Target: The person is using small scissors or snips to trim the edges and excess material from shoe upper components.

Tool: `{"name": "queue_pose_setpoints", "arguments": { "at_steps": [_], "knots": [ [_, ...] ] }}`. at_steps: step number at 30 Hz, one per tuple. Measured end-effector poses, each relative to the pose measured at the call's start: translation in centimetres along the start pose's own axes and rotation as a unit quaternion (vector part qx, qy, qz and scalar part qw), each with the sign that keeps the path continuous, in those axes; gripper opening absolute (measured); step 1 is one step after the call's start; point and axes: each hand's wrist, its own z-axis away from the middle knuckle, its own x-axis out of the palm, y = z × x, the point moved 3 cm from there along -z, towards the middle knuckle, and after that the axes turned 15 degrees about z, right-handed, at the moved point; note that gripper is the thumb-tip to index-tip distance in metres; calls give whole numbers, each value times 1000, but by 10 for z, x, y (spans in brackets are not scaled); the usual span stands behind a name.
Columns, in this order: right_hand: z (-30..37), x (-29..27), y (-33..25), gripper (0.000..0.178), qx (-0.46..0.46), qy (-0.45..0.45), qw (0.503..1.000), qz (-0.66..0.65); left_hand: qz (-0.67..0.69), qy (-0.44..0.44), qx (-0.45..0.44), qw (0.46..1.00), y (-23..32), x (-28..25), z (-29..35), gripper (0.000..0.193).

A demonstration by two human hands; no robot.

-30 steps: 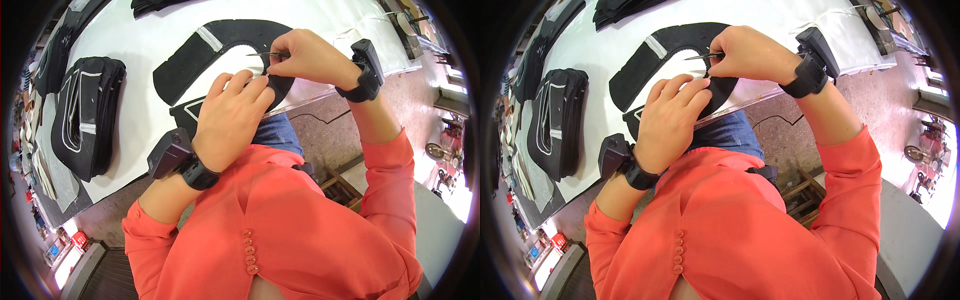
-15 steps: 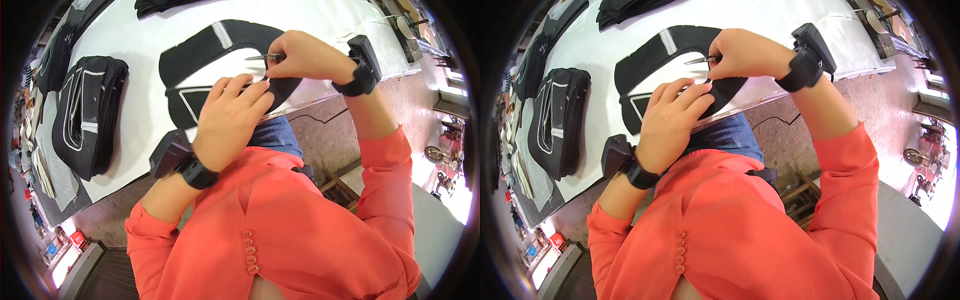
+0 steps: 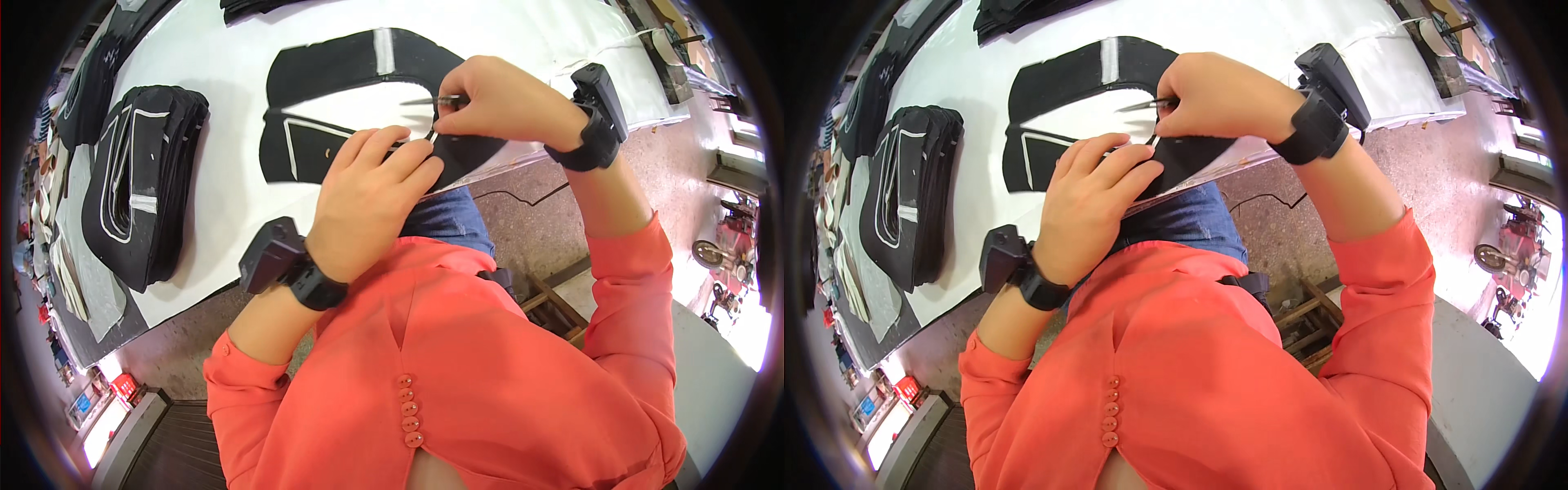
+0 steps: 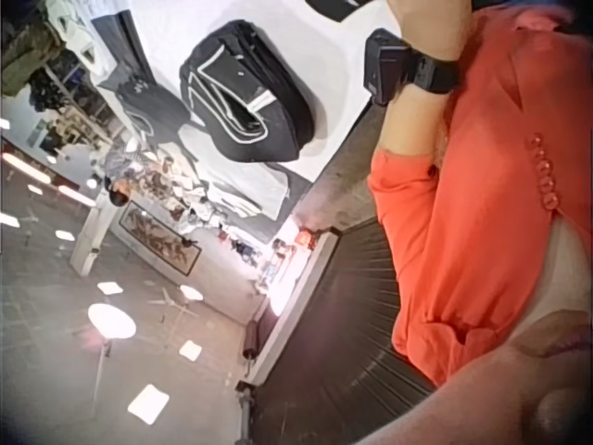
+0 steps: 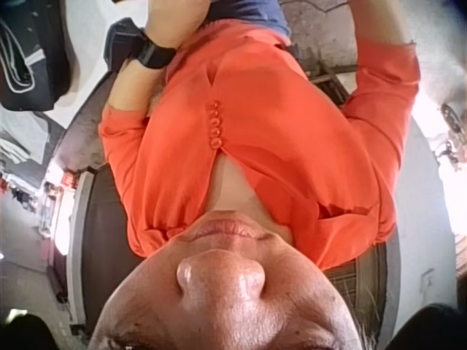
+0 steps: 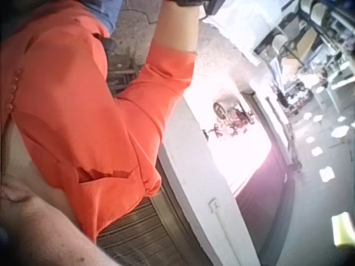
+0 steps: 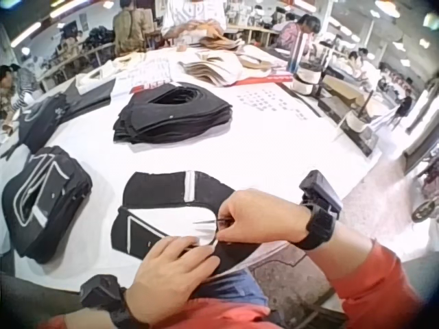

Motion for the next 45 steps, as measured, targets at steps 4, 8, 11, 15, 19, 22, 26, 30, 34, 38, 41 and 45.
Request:
{"name": "queue_pose_setpoints", "arguments": {
  "at_steps": [4,8,11,15,19,22,26,30,34,38,41,45],
  "knots": [
    [8,9,-15,25,5,5,1000,-6,6,-27,10,1000,-1,-9,9,19],
    [12,11,-11,24,-20,26,999,-27,5,-19,6,1000,3,-8,13,17],
    [15,4,-14,21,1,-30,998,-61,7,-19,-5,1000,3,-8,17,16],
    [16,12,-4,19,-12,-9,997,-79,-7,-16,3,1000,8,-6,12,16],
    [11,10,-11,19,16,-3,1000,-21,-41,-29,8,999,10,0,9,17],
    [7,9,-13,20,-9,9,1000,14,-55,-10,9,998,12,2,7,18],
    [7,6,-5,22,-67,60,996,-15,-40,-3,-7,999,12,5,7,18],
    [3,2,-5,21,-49,19,999,6,-38,-7,-9,999,13,5,3,19],
    [-1,-3,2,20,-95,45,994,11,-33,6,-17,999,13,7,6,21],
    [-3,-7,7,20,-44,6,999,10,-12,5,-24,1000,10,7,5,21],
    [-2,1,6,20,-28,2,1000,-5,19,-16,-24,999,8,-1,5,19],
    [6,7,-4,19,-17,18,999,-26,-24,-28,-6,999,8,-4,6,12]
  ]
}}
